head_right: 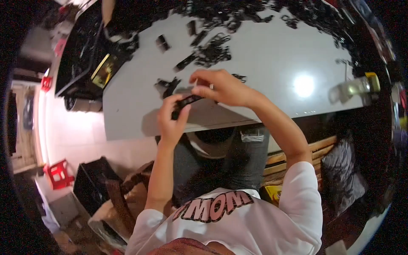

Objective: Assembling small black plastic hardware components by hand at a workbench.

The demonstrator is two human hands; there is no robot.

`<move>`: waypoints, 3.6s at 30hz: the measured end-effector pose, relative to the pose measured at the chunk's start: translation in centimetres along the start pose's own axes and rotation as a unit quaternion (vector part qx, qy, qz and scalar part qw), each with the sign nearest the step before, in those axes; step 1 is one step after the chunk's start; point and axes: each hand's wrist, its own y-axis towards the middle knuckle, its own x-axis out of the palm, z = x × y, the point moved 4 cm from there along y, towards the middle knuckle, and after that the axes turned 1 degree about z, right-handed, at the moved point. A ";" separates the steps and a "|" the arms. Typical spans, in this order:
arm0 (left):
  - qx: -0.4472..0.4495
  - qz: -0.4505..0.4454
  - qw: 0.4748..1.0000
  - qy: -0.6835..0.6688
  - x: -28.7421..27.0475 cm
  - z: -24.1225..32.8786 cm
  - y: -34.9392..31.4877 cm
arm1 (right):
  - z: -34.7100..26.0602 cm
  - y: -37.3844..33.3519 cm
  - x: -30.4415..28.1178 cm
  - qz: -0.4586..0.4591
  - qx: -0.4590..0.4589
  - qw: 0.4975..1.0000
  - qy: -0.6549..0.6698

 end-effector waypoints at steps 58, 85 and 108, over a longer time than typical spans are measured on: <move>-0.018 -0.011 1.000 -0.016 0.6 -0.3 0.4 | 6.9 -9.7 -10.7 0.302 0.042 0.893 -0.331; -0.029 -0.028 0.999 -0.013 0.4 -0.3 0.3 | 1.2 -10.1 -2.2 0.284 0.091 0.862 -0.411; -0.015 -0.002 1.000 -0.014 0.4 -0.2 0.4 | 6.4 -16.4 -5.9 0.412 0.145 0.895 -0.093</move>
